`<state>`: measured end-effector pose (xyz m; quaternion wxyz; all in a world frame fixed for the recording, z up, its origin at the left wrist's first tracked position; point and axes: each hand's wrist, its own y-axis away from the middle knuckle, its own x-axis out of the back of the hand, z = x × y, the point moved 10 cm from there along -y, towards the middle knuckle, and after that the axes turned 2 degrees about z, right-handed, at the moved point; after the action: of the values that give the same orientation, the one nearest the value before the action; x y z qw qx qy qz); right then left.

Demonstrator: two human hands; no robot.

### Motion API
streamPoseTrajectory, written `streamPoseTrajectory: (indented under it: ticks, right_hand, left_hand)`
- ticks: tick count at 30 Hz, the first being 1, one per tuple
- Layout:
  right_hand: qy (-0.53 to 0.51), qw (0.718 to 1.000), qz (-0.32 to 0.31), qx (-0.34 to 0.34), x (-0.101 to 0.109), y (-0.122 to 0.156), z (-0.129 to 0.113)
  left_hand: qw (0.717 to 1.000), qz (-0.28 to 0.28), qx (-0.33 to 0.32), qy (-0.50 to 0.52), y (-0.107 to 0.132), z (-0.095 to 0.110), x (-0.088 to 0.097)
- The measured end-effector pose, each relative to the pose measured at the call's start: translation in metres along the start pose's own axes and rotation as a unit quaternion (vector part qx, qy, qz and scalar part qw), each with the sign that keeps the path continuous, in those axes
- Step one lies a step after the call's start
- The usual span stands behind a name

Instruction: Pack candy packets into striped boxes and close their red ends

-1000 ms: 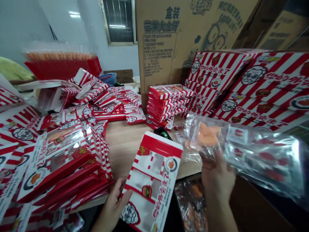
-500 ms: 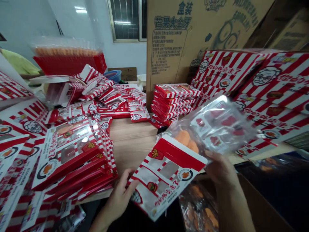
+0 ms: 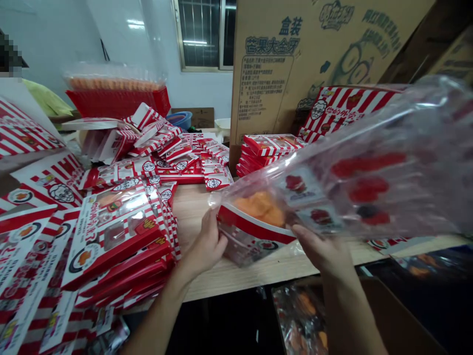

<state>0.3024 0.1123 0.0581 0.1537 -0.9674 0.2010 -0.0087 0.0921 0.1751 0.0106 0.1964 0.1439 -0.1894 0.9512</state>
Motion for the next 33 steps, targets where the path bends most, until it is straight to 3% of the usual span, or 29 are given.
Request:
streamPoseTrajectory:
  ticks: [3,8,13,18,23,29,33]
  right_hand:
    - [0.048,0.998,-0.041,0.003,-0.014,-0.001,-0.004]
    - [0.042,0.999,-0.023,0.002,-0.011,-0.017,-0.001]
    - [-0.111,0.993,-0.001,-0.030,0.005,-0.037,0.006]
    - [-0.038,0.998,-0.005,-0.054,0.021,-0.048,-0.002]
    - [0.105,0.989,-0.096,-0.051,0.005,-0.049,-0.023]
    - [0.146,0.967,-0.200,-0.060,-0.019,-0.047,-0.037]
    - [0.162,0.947,-0.270,-0.060,-0.030,-0.043,-0.040]
  left_hand:
    - [0.996,-0.012,0.028,0.079,-0.005,-0.010,-0.008]
    - [0.988,0.084,0.020,0.128,-0.007,-0.002,0.007]
    - [0.997,0.052,-0.016,0.057,-0.016,0.020,0.010]
    - [0.998,0.053,-0.035,-0.011,-0.023,0.022,0.012]
    - [0.995,0.078,-0.040,0.043,-0.021,0.017,0.008]
    - [0.988,0.122,-0.069,0.071,-0.014,0.020,0.013]
    - [0.993,0.067,-0.093,-0.020,-0.017,0.032,0.013]
